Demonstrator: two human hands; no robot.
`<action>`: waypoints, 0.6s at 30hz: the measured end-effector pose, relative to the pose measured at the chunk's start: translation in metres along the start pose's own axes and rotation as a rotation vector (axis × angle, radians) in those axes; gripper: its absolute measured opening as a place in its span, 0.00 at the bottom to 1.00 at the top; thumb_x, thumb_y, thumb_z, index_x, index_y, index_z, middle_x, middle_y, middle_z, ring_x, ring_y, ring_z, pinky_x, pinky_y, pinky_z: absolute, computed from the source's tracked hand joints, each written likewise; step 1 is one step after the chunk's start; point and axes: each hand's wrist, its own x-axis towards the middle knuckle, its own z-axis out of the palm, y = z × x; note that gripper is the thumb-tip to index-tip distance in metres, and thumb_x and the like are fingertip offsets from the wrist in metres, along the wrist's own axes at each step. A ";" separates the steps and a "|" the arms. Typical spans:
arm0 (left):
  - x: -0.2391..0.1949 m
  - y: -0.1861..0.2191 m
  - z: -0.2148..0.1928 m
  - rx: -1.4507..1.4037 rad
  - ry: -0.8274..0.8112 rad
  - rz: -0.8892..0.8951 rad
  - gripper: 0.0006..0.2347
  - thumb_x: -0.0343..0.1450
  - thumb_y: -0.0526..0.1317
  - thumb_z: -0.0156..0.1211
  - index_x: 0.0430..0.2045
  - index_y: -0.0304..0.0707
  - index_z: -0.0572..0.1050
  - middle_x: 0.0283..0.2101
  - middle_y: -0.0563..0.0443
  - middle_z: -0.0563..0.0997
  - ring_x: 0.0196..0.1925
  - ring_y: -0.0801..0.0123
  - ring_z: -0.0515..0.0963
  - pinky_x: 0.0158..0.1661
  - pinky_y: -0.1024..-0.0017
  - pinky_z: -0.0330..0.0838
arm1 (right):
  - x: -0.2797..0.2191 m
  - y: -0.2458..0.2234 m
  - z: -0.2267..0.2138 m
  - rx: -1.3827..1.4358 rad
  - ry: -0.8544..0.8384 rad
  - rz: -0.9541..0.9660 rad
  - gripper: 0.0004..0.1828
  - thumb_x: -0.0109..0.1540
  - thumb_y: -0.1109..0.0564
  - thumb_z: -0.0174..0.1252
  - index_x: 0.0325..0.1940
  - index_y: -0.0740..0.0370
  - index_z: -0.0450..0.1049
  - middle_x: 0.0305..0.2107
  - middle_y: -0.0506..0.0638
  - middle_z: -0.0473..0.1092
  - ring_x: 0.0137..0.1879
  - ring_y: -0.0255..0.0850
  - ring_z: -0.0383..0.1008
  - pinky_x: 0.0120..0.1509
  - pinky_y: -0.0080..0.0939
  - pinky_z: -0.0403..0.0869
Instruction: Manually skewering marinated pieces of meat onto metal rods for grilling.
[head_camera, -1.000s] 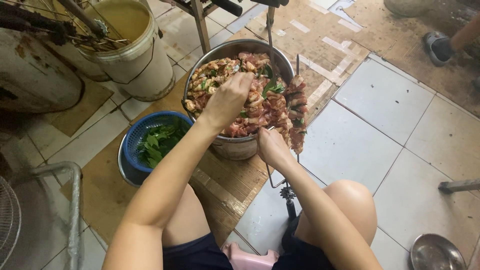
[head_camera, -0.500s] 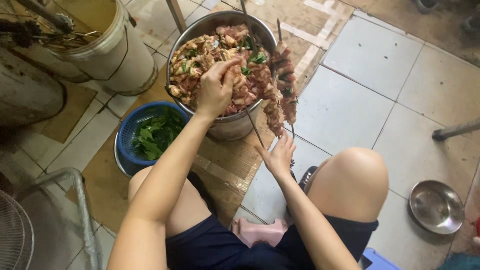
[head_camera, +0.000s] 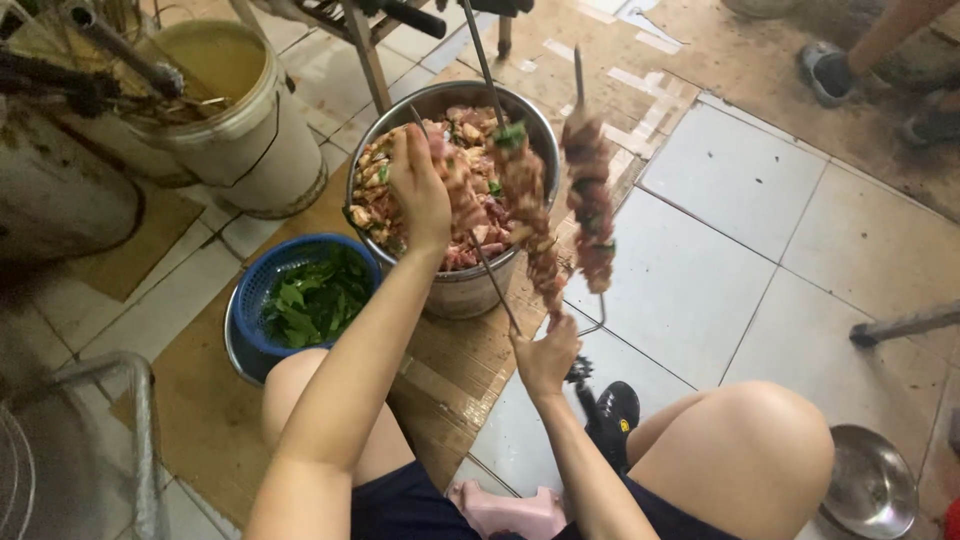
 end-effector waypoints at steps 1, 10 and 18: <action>0.001 0.015 -0.002 -0.133 0.047 -0.237 0.17 0.80 0.49 0.39 0.30 0.39 0.71 0.21 0.52 0.64 0.15 0.76 0.64 0.14 0.81 0.56 | -0.001 -0.007 -0.007 -0.071 0.070 -0.036 0.39 0.45 0.44 0.79 0.45 0.65 0.63 0.35 0.53 0.63 0.41 0.49 0.64 0.50 0.53 0.64; 0.008 0.017 -0.023 -0.101 -0.007 0.043 0.17 0.82 0.48 0.41 0.33 0.35 0.73 0.30 0.56 0.74 0.27 0.80 0.70 0.25 0.83 0.62 | 0.008 -0.070 -0.056 -0.013 0.093 -0.139 0.41 0.43 0.47 0.78 0.52 0.63 0.66 0.35 0.50 0.63 0.42 0.45 0.65 0.50 0.51 0.62; -0.056 -0.034 -0.017 0.034 0.014 0.065 0.20 0.82 0.52 0.41 0.31 0.37 0.74 0.28 0.58 0.72 0.27 0.80 0.70 0.28 0.82 0.66 | 0.014 -0.078 -0.053 0.000 0.008 -0.067 0.37 0.45 0.47 0.77 0.50 0.64 0.67 0.36 0.51 0.64 0.43 0.46 0.66 0.51 0.50 0.63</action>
